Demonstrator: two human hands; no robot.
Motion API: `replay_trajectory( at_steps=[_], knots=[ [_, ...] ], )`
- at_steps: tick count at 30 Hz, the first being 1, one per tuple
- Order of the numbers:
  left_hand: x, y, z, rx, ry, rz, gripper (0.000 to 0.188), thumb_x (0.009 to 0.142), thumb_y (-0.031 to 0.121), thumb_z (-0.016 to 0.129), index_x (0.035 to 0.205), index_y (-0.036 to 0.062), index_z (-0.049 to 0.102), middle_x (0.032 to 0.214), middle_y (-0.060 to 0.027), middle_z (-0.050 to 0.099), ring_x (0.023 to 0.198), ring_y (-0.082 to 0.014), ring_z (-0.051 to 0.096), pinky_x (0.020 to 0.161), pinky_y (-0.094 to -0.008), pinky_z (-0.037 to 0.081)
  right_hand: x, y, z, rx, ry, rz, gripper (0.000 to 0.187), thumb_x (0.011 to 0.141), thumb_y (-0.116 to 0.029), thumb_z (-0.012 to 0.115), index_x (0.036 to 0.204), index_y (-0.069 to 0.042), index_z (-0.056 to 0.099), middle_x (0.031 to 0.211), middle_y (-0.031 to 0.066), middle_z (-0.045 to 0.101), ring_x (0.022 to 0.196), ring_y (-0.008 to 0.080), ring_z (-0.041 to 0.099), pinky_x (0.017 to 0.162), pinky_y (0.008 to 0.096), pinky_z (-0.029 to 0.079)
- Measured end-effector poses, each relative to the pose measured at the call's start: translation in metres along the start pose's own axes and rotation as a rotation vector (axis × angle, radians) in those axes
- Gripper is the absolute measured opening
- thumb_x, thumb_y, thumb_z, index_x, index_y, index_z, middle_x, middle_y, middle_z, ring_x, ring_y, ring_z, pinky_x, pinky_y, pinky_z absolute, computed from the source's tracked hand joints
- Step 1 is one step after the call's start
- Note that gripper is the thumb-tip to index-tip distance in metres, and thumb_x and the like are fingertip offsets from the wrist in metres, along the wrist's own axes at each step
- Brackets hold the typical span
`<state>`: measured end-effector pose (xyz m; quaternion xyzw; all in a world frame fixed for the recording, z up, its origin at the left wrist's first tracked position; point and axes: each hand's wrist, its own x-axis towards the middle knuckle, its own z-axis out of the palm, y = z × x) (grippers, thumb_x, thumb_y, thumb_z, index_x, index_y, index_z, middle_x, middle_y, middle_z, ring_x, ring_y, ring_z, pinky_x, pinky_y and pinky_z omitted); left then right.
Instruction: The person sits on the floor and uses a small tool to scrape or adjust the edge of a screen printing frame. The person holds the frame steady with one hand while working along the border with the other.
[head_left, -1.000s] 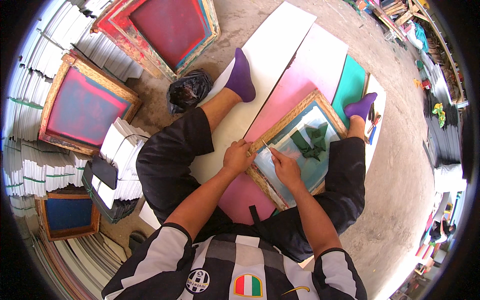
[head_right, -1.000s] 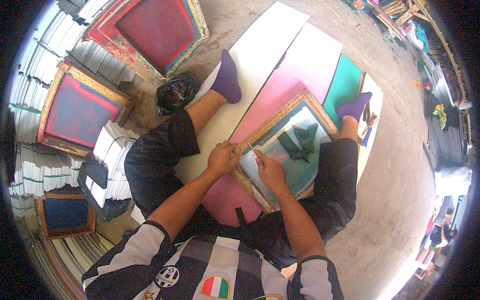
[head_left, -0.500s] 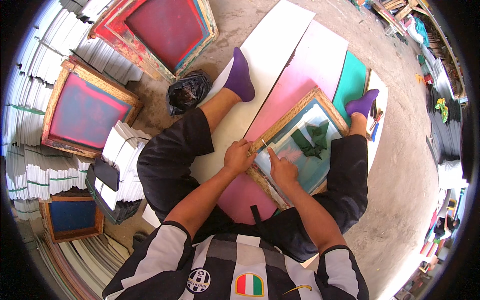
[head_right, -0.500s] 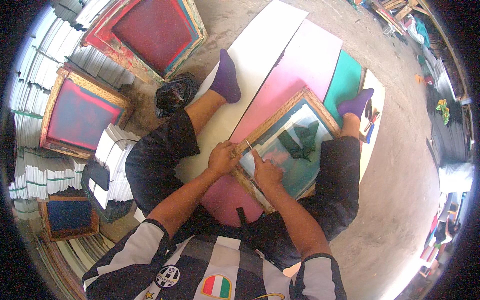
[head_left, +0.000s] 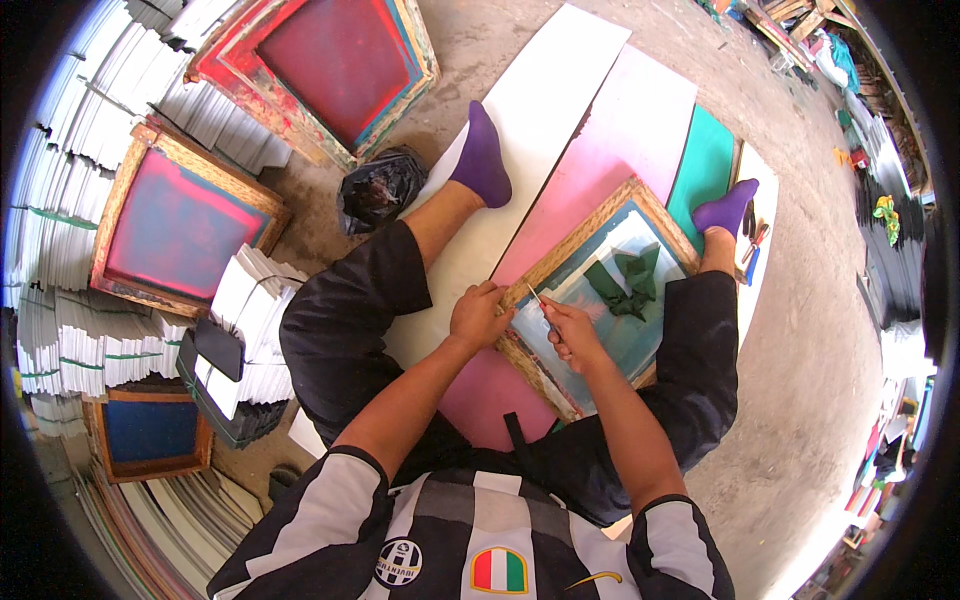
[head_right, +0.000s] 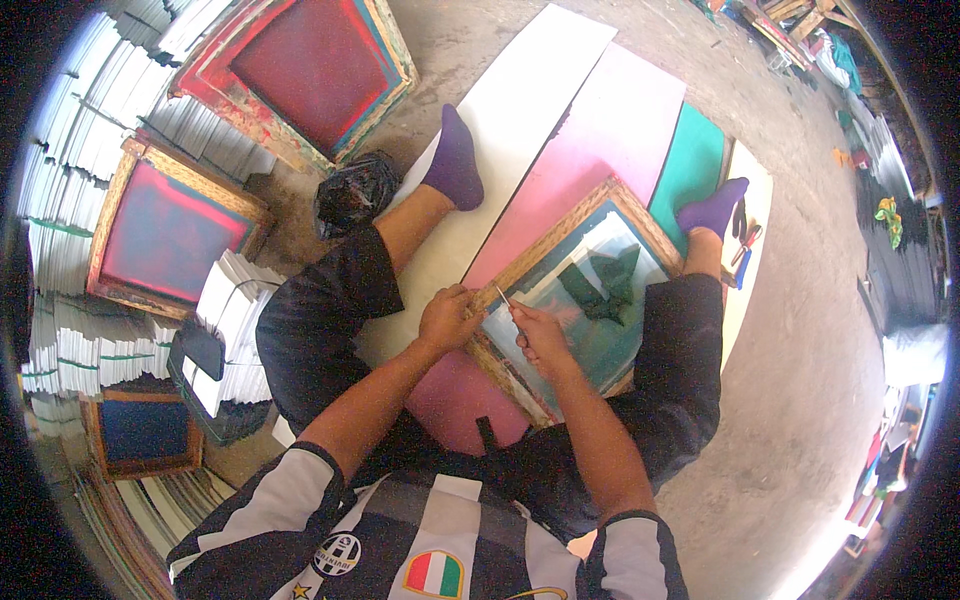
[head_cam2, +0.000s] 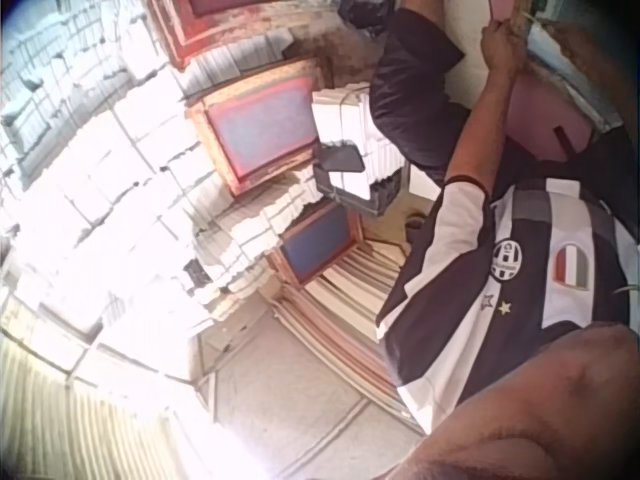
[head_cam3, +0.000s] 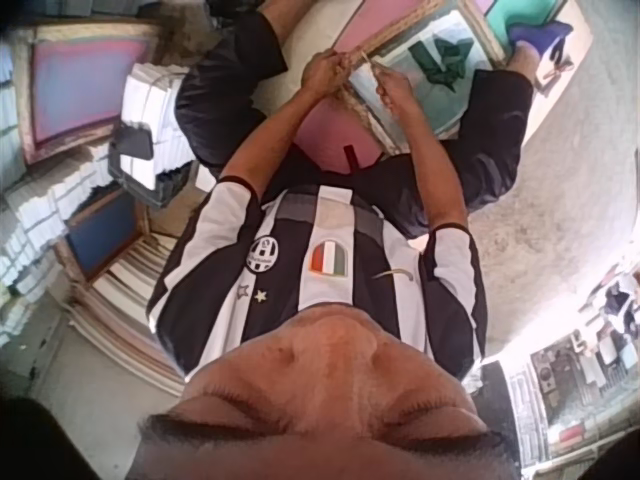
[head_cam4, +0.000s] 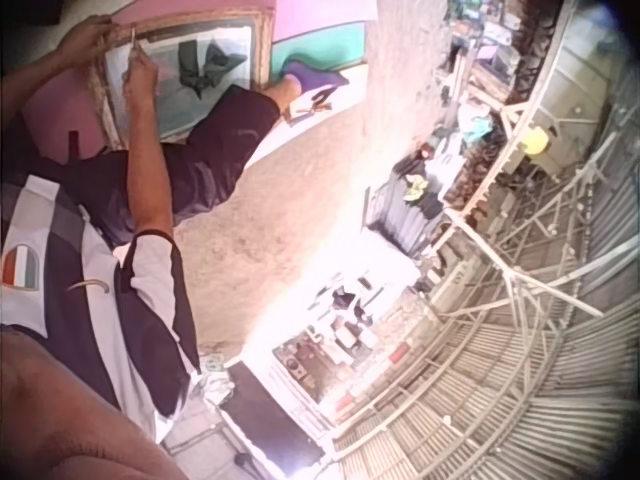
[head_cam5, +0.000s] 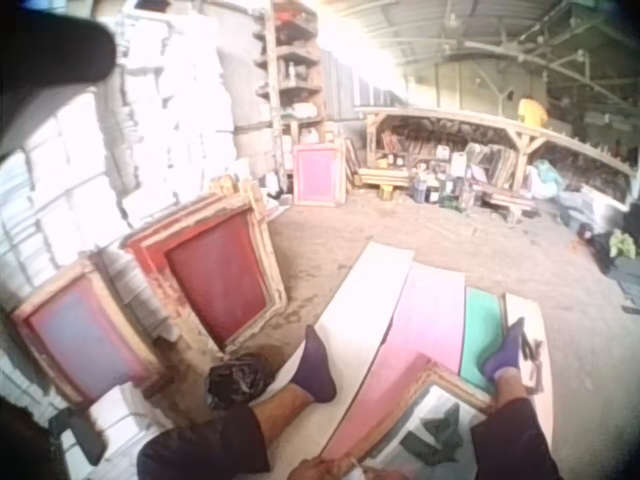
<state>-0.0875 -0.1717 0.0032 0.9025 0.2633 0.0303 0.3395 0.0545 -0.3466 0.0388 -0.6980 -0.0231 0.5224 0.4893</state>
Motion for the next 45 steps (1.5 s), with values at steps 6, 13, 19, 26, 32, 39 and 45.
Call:
replay_trajectory(
  at_steps=[6,13,19,26,32,39,45],
  knots=[
    [0.000,0.009,-0.005,0.011,-0.024,-0.009,0.046,0.086,0.030,0.076,0.126,0.0073,0.071,0.115,-0.0103,0.068,0.107,-0.0339,0.063,0.095,-0.0442,0.054,-0.010,0.001,0.005,-0.496,0.194,-0.332,0.038,0.104,-0.026,0.061,0.141,-0.021,0.066,0.109,0.0186,0.076,0.091,0.0396,0.074,0.081,0.0498,0.056],
    [-0.001,0.003,0.000,0.011,-0.009,0.004,0.051,0.087,0.031,0.075,0.131,0.0060,0.068,0.119,-0.0112,0.066,0.109,-0.0334,0.062,0.096,-0.0437,0.053,-0.016,-0.004,0.009,-0.863,0.327,-0.480,0.033,0.103,-0.029,0.062,0.134,-0.024,0.071,0.094,0.0187,0.075,0.085,0.0386,0.072,0.075,0.0456,0.056],
    [-0.001,0.005,-0.002,0.016,-0.014,-0.002,0.049,0.087,0.031,0.076,0.128,0.0053,0.069,0.118,-0.0106,0.067,0.109,-0.0331,0.062,0.096,-0.0435,0.053,-0.018,-0.012,0.017,-1.091,0.343,-0.409,0.036,0.104,-0.029,0.056,0.137,-0.025,0.068,0.090,0.0195,0.074,0.083,0.0405,0.072,0.074,0.0520,0.056],
    [-0.001,0.002,0.000,0.017,0.005,0.021,0.049,0.086,0.031,0.076,0.127,0.0045,0.070,0.116,-0.0107,0.068,0.107,-0.0327,0.063,0.094,-0.0435,0.054,-0.030,-0.035,0.049,-1.342,0.303,-0.136,0.046,0.104,-0.027,0.052,0.150,-0.027,0.056,0.085,0.0209,0.073,0.083,0.0411,0.073,0.070,0.0564,0.056],
    [0.000,0.003,0.001,-0.014,0.014,0.034,0.047,0.084,0.030,0.079,0.123,0.0044,0.072,0.111,-0.0150,0.068,0.103,-0.0372,0.065,0.092,-0.0467,0.054,-0.008,-0.001,0.017,-1.033,0.222,-0.310,0.051,0.102,-0.023,0.053,0.153,-0.024,0.052,0.103,0.0262,0.074,0.096,0.0430,0.074,0.079,0.0577,0.058],
    [0.000,0.004,0.003,-0.009,0.050,0.056,0.046,0.084,0.028,0.078,0.123,0.0049,0.072,0.112,-0.0100,0.068,0.102,-0.0334,0.064,0.090,-0.0443,0.054,0.009,0.034,0.013,-0.694,0.314,-0.542,0.037,0.104,-0.029,0.058,0.141,-0.025,0.066,0.091,0.0207,0.074,0.083,0.0437,0.070,0.074,0.0486,0.056],
    [-0.001,-0.002,0.004,-0.006,0.065,0.039,0.045,0.084,0.028,0.079,0.123,0.0059,0.073,0.112,-0.0095,0.069,0.102,-0.0335,0.064,0.090,-0.0436,0.055,-0.012,0.012,0.022,-1.094,0.364,-0.435,0.038,0.104,-0.025,0.062,0.142,-0.022,0.066,0.090,0.0216,0.074,0.076,0.0363,0.071,0.072,0.0439,0.056]
  ],
)
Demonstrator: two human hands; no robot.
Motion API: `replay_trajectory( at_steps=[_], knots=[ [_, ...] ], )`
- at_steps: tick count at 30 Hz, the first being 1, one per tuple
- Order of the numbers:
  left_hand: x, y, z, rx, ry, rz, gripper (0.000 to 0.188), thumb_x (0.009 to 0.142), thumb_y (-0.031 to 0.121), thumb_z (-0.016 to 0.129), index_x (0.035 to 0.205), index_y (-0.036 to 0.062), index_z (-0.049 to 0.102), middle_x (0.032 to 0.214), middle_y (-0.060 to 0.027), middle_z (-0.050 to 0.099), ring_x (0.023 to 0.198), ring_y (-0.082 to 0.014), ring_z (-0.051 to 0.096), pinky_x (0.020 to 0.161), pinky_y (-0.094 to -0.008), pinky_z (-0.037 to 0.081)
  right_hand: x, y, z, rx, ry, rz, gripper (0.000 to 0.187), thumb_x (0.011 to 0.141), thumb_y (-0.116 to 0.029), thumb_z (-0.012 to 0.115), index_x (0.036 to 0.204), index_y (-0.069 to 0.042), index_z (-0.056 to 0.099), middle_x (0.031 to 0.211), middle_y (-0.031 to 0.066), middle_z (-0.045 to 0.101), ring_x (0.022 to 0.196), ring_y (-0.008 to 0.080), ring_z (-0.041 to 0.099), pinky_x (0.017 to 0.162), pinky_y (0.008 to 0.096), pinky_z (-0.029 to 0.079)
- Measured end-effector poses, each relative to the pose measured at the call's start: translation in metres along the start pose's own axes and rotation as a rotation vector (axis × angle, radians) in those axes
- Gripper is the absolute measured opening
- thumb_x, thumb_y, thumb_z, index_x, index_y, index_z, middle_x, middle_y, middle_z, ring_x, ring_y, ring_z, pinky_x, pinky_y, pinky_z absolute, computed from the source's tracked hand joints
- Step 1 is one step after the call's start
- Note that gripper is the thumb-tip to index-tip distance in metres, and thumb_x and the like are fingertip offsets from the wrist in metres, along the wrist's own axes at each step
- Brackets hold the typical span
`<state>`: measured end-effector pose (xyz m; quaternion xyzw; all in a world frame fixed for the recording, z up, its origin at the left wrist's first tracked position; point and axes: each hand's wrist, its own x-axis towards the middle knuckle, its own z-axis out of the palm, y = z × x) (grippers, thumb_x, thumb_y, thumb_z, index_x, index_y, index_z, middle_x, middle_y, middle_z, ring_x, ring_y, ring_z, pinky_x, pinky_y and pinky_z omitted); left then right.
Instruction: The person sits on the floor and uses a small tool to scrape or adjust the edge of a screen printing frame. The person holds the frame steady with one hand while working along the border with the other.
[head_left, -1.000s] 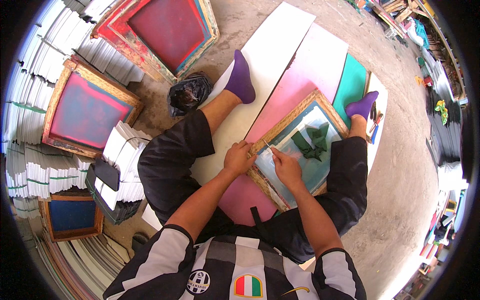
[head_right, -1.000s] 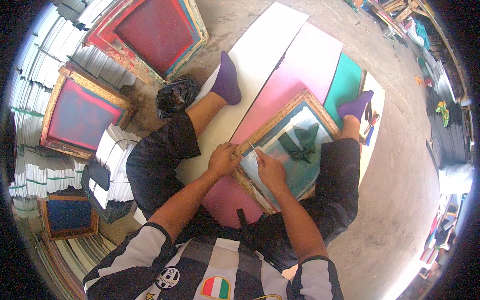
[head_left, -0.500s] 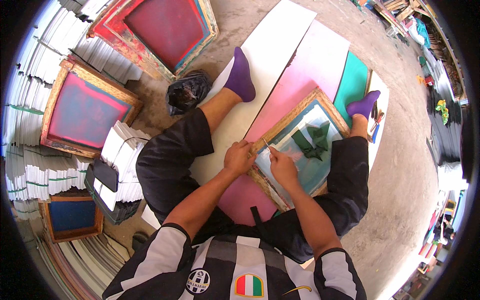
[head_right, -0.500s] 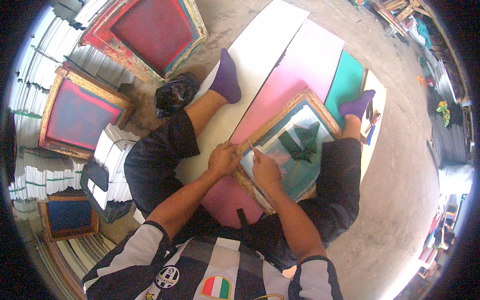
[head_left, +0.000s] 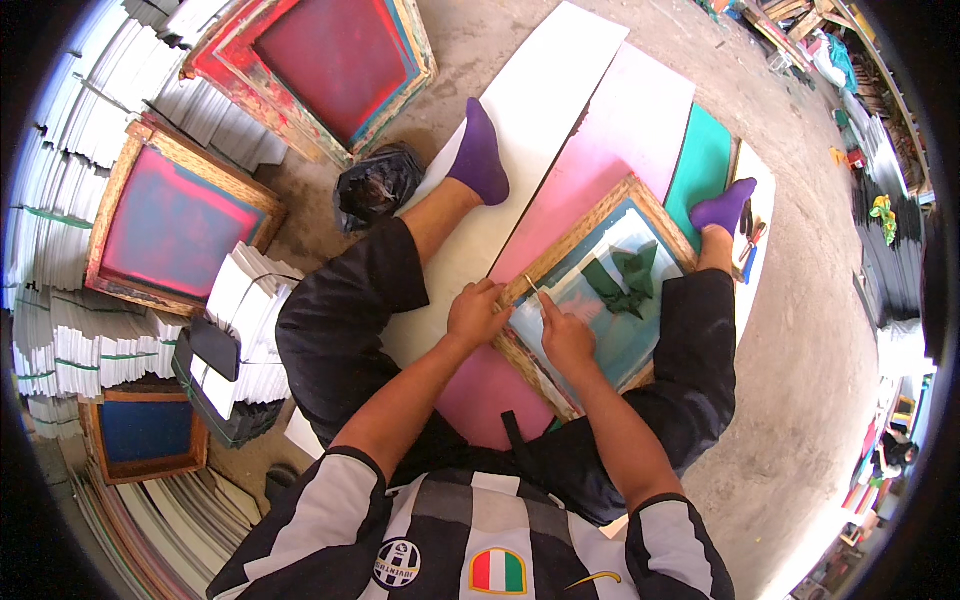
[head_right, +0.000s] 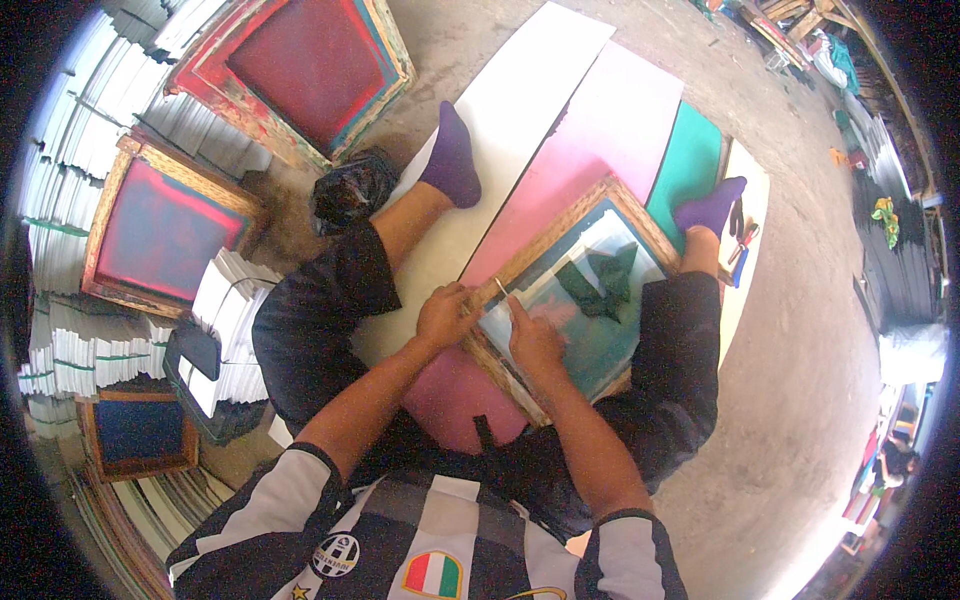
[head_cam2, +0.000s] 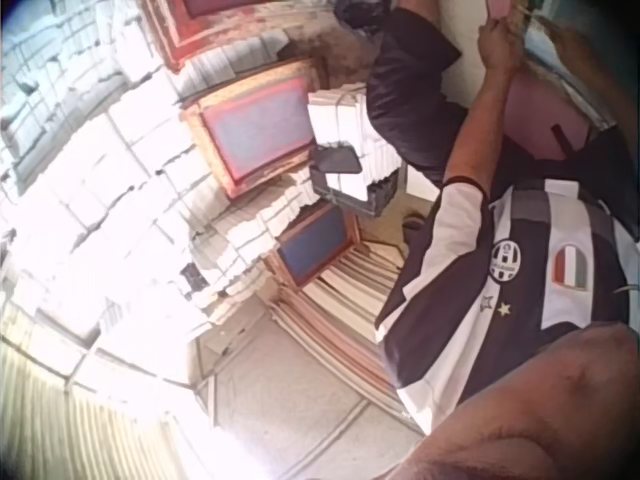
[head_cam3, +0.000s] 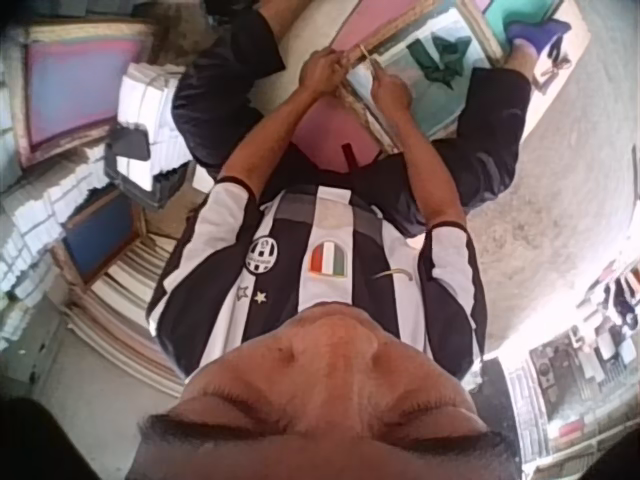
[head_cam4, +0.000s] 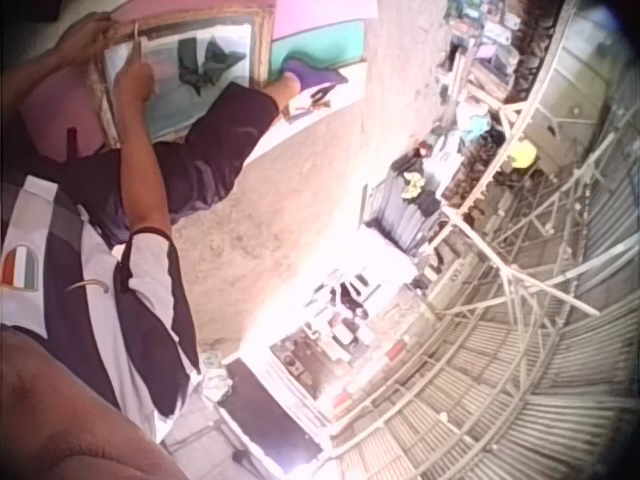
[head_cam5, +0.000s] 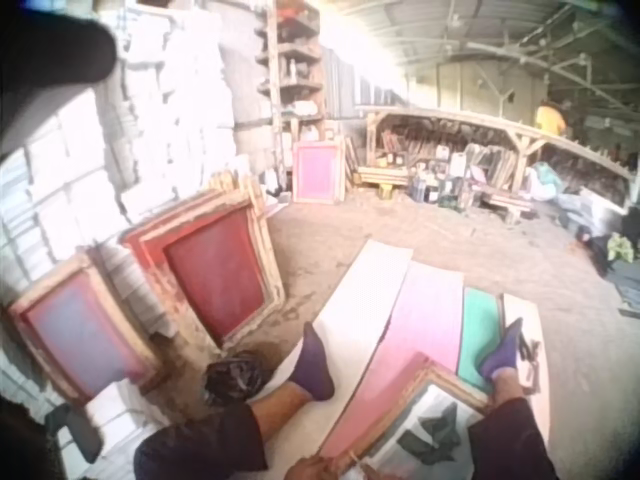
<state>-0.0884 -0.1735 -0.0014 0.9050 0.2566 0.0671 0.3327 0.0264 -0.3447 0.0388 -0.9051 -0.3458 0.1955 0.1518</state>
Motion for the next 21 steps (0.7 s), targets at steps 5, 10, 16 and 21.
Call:
replay_trajectory(
  at_steps=[5,10,16,21],
  knots=[
    [0.001,0.003,0.000,-0.020,-0.016,-0.002,0.046,0.084,0.030,0.079,0.123,0.0064,0.073,0.111,-0.0093,0.069,0.102,-0.0337,0.064,0.091,-0.0439,0.054,0.009,0.026,0.026,0.583,0.006,0.080,0.038,0.103,-0.023,0.064,0.141,-0.020,0.067,0.091,0.0227,0.073,0.077,0.0329,0.071,0.073,0.0450,0.054],
    [0.001,0.002,-0.001,-0.045,-0.021,-0.011,0.047,0.083,0.033,0.080,0.119,0.0037,0.074,0.114,-0.0143,0.068,0.106,-0.0369,0.065,0.094,-0.0456,0.054,0.019,0.038,0.034,0.741,0.034,-0.059,0.037,0.106,-0.027,0.063,0.140,-0.012,0.068,0.074,-0.0005,0.061,0.059,0.0134,0.055,0.056,0.0314,0.047],
    [0.002,0.003,-0.004,-0.036,-0.051,-0.024,0.044,0.083,0.031,0.080,0.118,0.0037,0.074,0.114,-0.0149,0.068,0.107,-0.0377,0.065,0.095,-0.0456,0.054,0.019,0.022,0.010,1.001,-0.236,0.314,0.038,0.108,-0.031,0.060,0.143,-0.017,0.066,0.069,-0.0063,0.048,0.050,0.0044,0.038,0.039,0.0238,0.025],
    [0.002,0.007,-0.005,-0.029,-0.057,-0.025,0.045,0.084,0.031,0.079,0.120,0.0043,0.072,0.117,-0.0160,0.068,0.110,-0.0382,0.064,0.097,-0.0462,0.053,0.023,0.018,-0.024,1.063,-0.383,0.520,0.036,0.105,-0.036,0.062,0.137,-0.021,0.071,0.078,0.0006,0.063,0.061,0.0146,0.057,0.054,0.0294,0.047]
  ],
)
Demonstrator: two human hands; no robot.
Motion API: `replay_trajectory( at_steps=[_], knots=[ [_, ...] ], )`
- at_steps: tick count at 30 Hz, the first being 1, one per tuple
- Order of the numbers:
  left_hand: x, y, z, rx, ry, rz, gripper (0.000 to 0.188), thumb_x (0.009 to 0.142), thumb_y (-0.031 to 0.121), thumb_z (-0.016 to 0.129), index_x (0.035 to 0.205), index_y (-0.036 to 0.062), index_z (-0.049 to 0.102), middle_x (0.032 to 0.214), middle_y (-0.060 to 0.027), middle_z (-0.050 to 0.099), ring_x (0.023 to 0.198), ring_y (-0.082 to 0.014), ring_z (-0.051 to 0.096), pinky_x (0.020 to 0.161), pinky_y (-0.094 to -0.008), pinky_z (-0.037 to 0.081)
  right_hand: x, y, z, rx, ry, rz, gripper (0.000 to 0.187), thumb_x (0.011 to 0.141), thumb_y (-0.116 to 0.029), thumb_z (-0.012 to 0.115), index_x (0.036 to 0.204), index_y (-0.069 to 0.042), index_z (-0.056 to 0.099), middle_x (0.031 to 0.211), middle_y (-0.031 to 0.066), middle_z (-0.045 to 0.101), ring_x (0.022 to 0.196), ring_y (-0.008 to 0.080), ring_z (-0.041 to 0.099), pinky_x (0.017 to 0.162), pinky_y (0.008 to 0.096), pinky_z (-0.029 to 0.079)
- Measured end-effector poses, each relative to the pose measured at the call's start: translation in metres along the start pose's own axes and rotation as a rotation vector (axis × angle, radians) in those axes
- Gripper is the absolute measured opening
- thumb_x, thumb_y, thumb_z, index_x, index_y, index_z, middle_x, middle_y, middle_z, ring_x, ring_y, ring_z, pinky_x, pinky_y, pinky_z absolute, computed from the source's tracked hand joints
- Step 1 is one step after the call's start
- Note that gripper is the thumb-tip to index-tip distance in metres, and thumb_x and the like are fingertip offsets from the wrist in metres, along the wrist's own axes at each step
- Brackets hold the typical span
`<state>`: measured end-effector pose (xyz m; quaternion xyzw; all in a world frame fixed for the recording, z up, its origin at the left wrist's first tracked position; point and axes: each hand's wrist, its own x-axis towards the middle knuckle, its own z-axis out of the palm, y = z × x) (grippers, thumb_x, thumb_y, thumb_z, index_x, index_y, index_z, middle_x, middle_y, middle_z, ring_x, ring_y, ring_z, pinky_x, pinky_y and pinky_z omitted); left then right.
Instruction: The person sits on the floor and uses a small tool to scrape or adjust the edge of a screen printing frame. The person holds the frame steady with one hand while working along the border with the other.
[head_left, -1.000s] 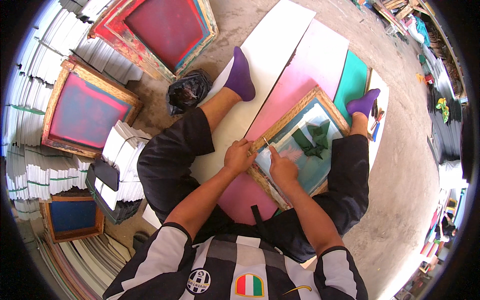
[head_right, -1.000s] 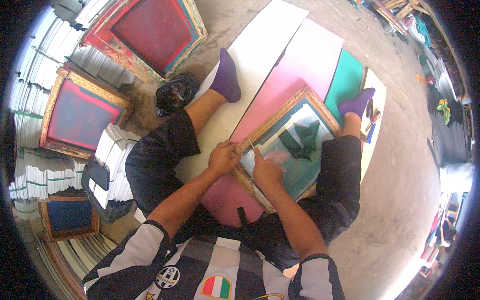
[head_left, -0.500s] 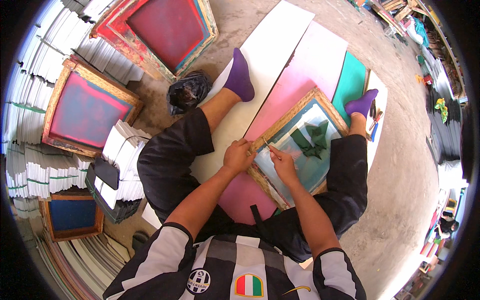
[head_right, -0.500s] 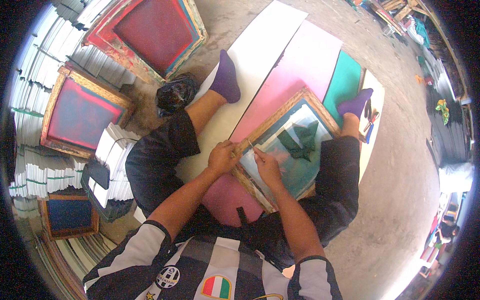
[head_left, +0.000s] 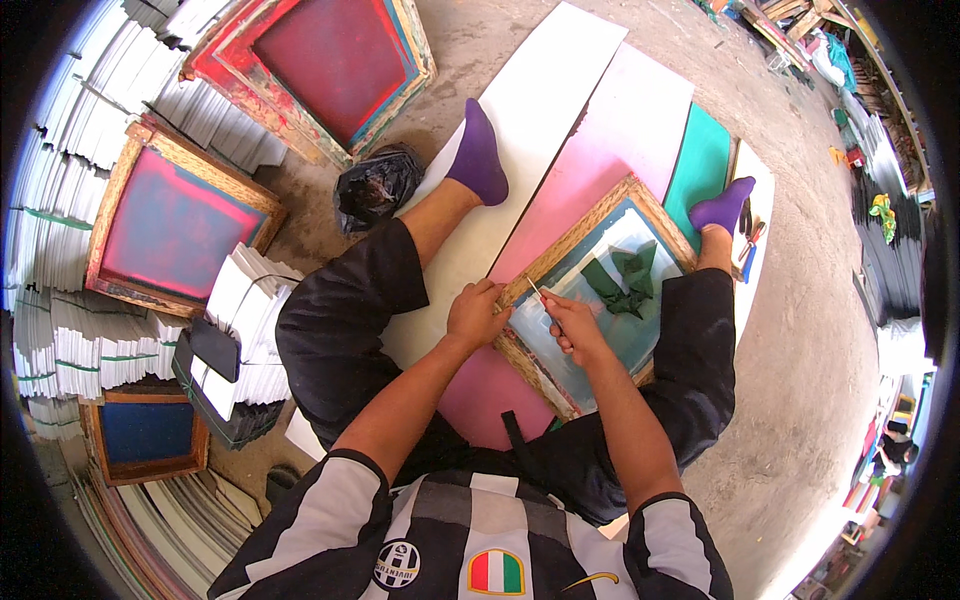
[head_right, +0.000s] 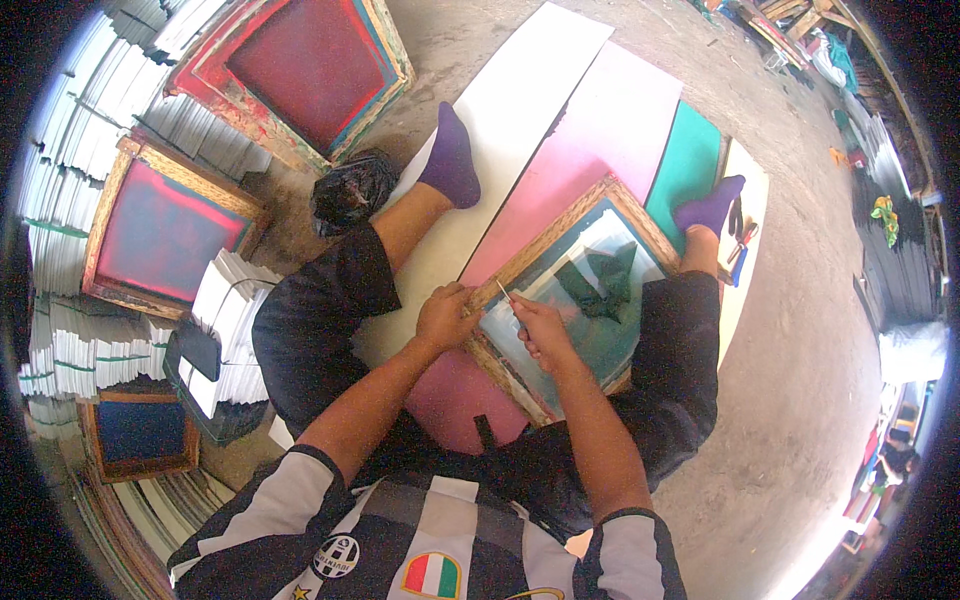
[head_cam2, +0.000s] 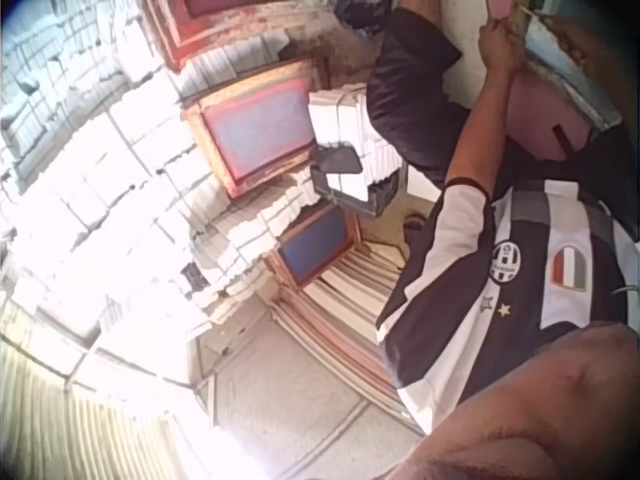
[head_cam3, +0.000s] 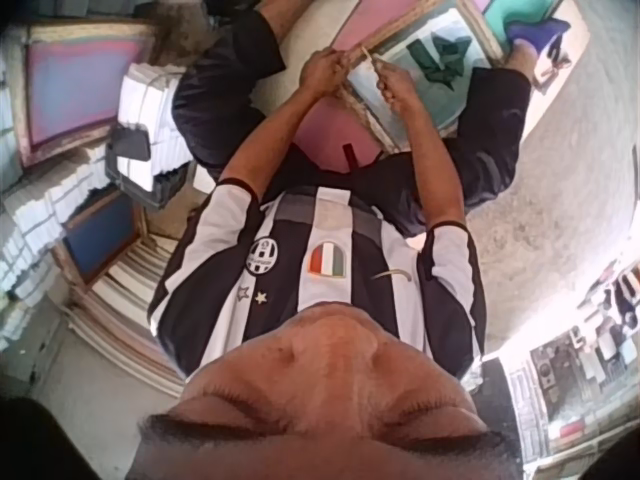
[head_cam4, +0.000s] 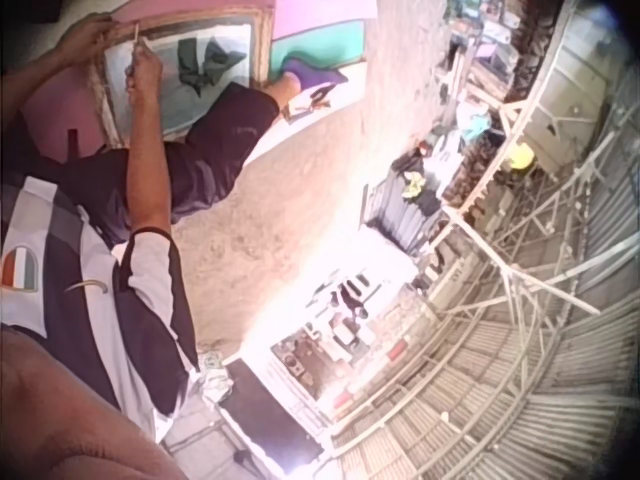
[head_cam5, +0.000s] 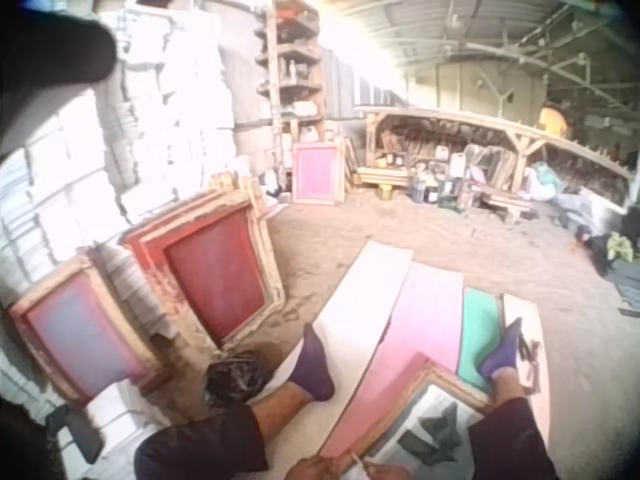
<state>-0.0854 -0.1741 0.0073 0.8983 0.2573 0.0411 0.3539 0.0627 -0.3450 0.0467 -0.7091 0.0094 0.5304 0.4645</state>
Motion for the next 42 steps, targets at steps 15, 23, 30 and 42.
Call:
replay_trajectory(
  at_steps=[15,23,30,42],
  knots=[
    [0.000,-0.002,0.001,0.030,-0.031,-0.028,0.053,0.087,0.034,0.077,0.130,0.0052,0.069,0.122,-0.0151,0.066,0.114,-0.0364,0.062,0.100,-0.0459,0.052,-0.014,0.002,0.005,-0.792,0.305,-0.552,0.035,0.103,-0.031,0.059,0.136,-0.024,0.070,0.104,0.0213,0.074,0.092,0.0439,0.072,0.083,0.0528,0.056],
    [0.001,-0.001,0.000,0.018,-0.041,-0.042,0.053,0.086,0.035,0.078,0.127,0.0032,0.070,0.124,-0.0169,0.066,0.115,-0.0370,0.063,0.101,-0.0460,0.051,-0.014,0.001,0.011,-0.897,0.331,-0.516,0.036,0.105,-0.032,0.055,0.138,-0.026,0.068,0.099,0.0229,0.074,0.090,0.0449,0.072,0.081,0.0555,0.056],
    [0.000,-0.002,0.002,0.021,-0.009,0.004,0.047,0.085,0.032,0.078,0.122,0.0039,0.071,0.118,-0.0153,0.067,0.110,-0.0372,0.063,0.097,-0.0465,0.053,-0.022,-0.019,0.038,-1.367,0.345,-0.319,0.046,0.105,-0.028,0.050,0.150,-0.022,0.057,0.103,0.0210,0.076,0.093,0.0429,0.073,0.082,0.0597,0.055],
    [0.001,-0.009,0.005,0.014,0.023,0.046,0.048,0.086,0.031,0.077,0.125,0.0049,0.071,0.115,-0.0124,0.068,0.105,-0.0357,0.064,0.094,-0.0458,0.053,-0.011,0.006,0.024,-1.052,0.316,-0.413,0.043,0.105,-0.029,0.054,0.146,-0.020,0.061,0.103,0.0242,0.075,0.087,0.0443,0.072,0.081,0.0542,0.057]
  ],
)
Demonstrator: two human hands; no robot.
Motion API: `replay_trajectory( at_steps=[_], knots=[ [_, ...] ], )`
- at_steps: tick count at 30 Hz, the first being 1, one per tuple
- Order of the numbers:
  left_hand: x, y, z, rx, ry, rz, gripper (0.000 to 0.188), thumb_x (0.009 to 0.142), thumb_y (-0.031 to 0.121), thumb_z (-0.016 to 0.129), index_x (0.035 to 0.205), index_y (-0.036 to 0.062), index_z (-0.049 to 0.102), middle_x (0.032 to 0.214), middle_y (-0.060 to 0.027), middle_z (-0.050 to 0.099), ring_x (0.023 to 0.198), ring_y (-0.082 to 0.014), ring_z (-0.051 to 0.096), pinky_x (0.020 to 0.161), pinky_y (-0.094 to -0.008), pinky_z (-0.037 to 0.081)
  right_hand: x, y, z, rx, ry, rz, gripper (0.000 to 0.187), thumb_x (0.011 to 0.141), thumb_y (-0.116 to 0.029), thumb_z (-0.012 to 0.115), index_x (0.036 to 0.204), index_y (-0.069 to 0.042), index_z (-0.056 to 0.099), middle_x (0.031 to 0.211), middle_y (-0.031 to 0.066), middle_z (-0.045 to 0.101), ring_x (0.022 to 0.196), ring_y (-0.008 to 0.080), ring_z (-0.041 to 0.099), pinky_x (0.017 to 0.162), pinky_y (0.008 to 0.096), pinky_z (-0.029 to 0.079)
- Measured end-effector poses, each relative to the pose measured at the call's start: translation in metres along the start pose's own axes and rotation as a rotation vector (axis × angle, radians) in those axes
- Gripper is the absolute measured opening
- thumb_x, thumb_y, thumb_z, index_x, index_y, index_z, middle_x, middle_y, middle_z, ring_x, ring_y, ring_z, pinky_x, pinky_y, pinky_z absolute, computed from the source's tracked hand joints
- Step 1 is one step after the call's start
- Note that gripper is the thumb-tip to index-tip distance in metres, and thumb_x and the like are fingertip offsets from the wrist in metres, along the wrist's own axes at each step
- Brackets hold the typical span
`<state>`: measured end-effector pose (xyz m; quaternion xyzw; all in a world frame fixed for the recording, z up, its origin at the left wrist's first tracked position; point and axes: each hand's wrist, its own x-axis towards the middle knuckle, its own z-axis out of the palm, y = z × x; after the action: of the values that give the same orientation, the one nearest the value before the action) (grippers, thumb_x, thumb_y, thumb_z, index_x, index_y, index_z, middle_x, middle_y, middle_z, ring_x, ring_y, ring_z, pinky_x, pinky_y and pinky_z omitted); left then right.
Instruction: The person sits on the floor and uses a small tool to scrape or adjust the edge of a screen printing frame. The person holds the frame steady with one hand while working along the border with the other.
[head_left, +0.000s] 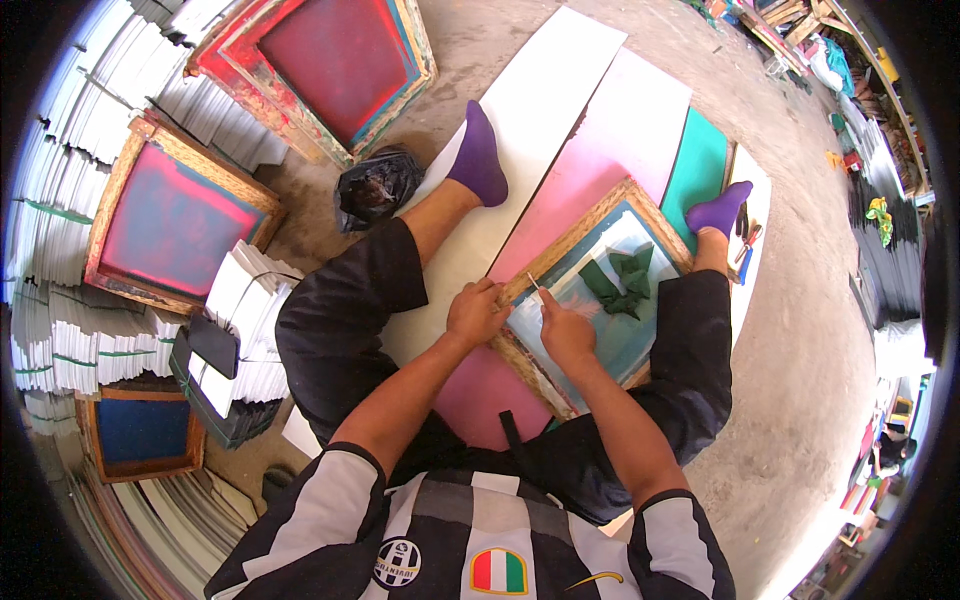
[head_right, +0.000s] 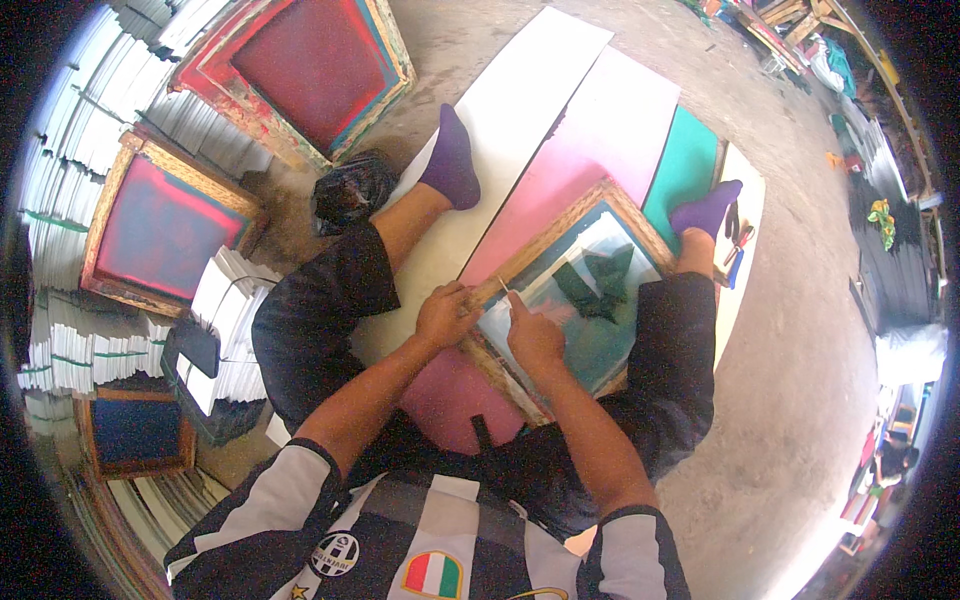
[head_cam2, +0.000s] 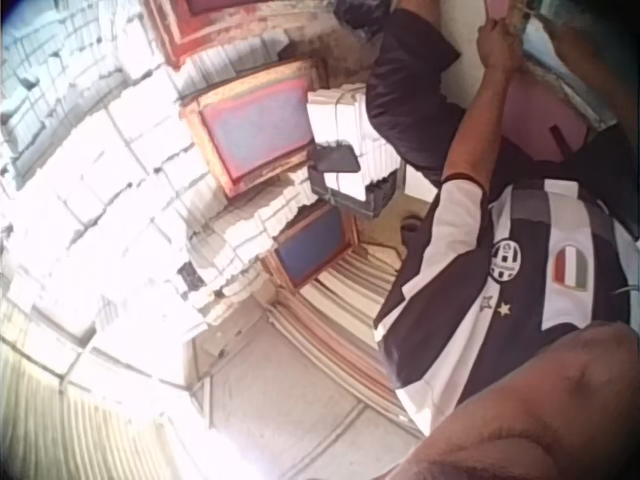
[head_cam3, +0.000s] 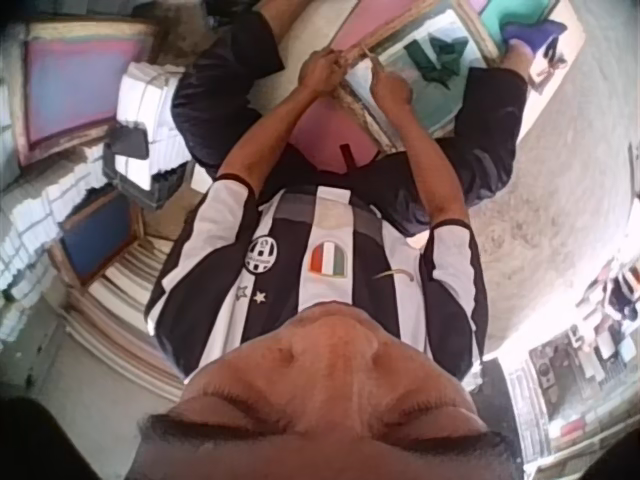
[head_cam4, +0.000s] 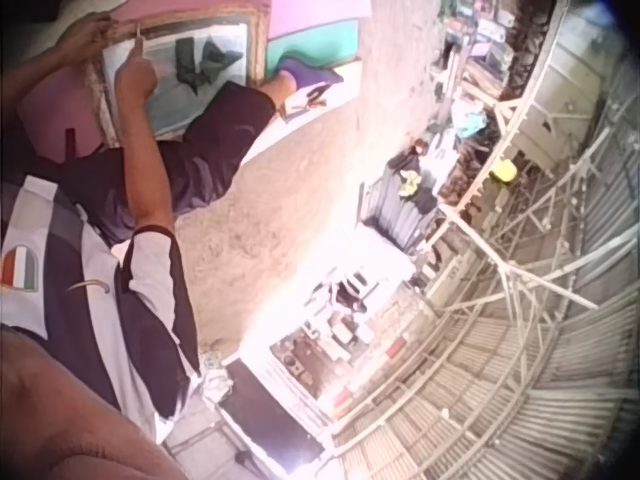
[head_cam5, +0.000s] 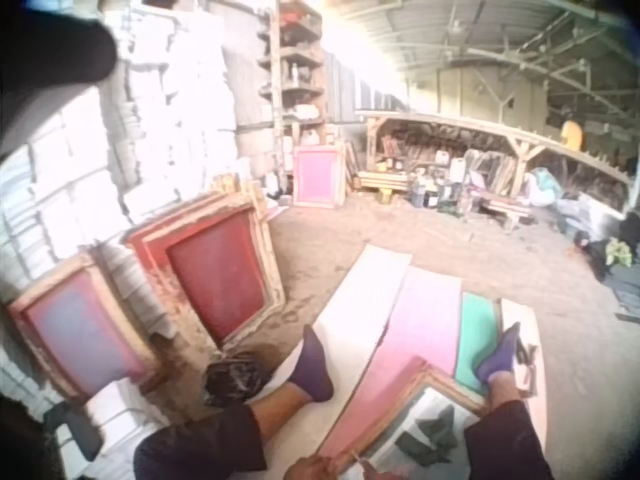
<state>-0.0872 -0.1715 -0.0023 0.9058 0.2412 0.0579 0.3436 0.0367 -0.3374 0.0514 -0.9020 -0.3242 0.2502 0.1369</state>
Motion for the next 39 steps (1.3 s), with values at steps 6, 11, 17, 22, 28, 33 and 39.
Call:
replay_trajectory(
  at_steps=[6,11,17,22,28,33,39],
  knots=[
    [0.002,0.003,-0.001,-0.002,-0.030,-0.040,0.049,0.085,0.032,0.078,0.125,0.0049,0.071,0.117,-0.0133,0.068,0.107,-0.0369,0.064,0.095,-0.0459,0.053,0.011,0.033,0.032,0.293,0.116,-0.079,0.040,0.105,-0.031,0.059,0.143,-0.024,0.065,0.089,0.0190,0.073,0.075,0.0370,0.069,0.069,0.0470,0.054],
    [0.001,0.001,-0.001,0.011,-0.042,-0.042,0.049,0.086,0.031,0.076,0.128,0.0076,0.070,0.117,-0.0098,0.067,0.107,-0.0345,0.063,0.095,-0.0445,0.053,0.017,0.038,0.025,0.486,0.056,0.044,0.039,0.106,-0.029,0.061,0.143,-0.017,0.066,0.084,0.0082,0.074,0.066,0.0237,0.068,0.061,0.0383,0.052],
    [0.001,0.008,-0.005,0.024,-0.047,-0.043,0.047,0.086,0.031,0.076,0.127,0.0074,0.071,0.117,-0.0097,0.068,0.107,-0.0342,0.063,0.095,-0.0442,0.054,0.014,0.028,0.003,0.680,-0.086,0.123,0.037,0.106,-0.027,0.059,0.141,-0.018,0.066,0.112,0.0151,0.076,0.092,0.0360,0.075,0.081,0.0461,0.057],
    [-0.001,0.006,-0.005,-0.010,-0.019,-0.038,0.044,0.084,0.031,0.079,0.119,0.0049,0.072,0.116,-0.0139,0.067,0.107,-0.0371,0.064,0.094,-0.0464,0.054,-0.001,0.024,0.004,0.251,0.094,-0.115,0.037,0.105,-0.030,0.057,0.141,-0.024,0.066,0.104,0.0202,0.075,0.091,0.0433,0.072,0.081,0.0529,0.056],
    [0.001,0.001,0.000,-0.038,-0.006,-0.014,0.044,0.084,0.032,0.080,0.117,0.0028,0.073,0.115,-0.0167,0.067,0.107,-0.0385,0.065,0.095,-0.0472,0.053,-0.005,0.009,-0.004,0.048,0.084,-0.040,0.034,0.103,-0.032,0.060,0.136,-0.029,0.070,0.098,0.0181,0.075,0.087,0.0416,0.072,0.076,0.0516,0.057],
    [0.001,0.003,-0.001,0.026,-0.032,-0.035,0.047,0.085,0.031,0.077,0.124,0.0052,0.071,0.117,-0.0123,0.068,0.106,-0.0361,0.064,0.094,-0.0451,0.054,-0.006,-0.013,-0.023,-0.151,-0.009,0.026,0.034,0.103,-0.031,0.059,0.136,-0.028,0.069,0.096,0.0189,0.075,0.085,0.0413,0.072,0.072,0.0541,0.055],
    [0.001,0.004,0.000,0.006,-0.029,-0.023,0.048,0.084,0.032,0.079,0.122,0.0039,0.072,0.117,-0.0155,0.067,0.107,-0.0386,0.065,0.095,-0.0466,0.054,-0.003,-0.007,-0.003,-0.005,-0.027,0.005,0.044,0.104,-0.028,0.053,0.148,-0.026,0.058,0.095,0.0250,0.073,0.090,0.0448,0.073,0.081,0.0581,0.056]
  ],
)
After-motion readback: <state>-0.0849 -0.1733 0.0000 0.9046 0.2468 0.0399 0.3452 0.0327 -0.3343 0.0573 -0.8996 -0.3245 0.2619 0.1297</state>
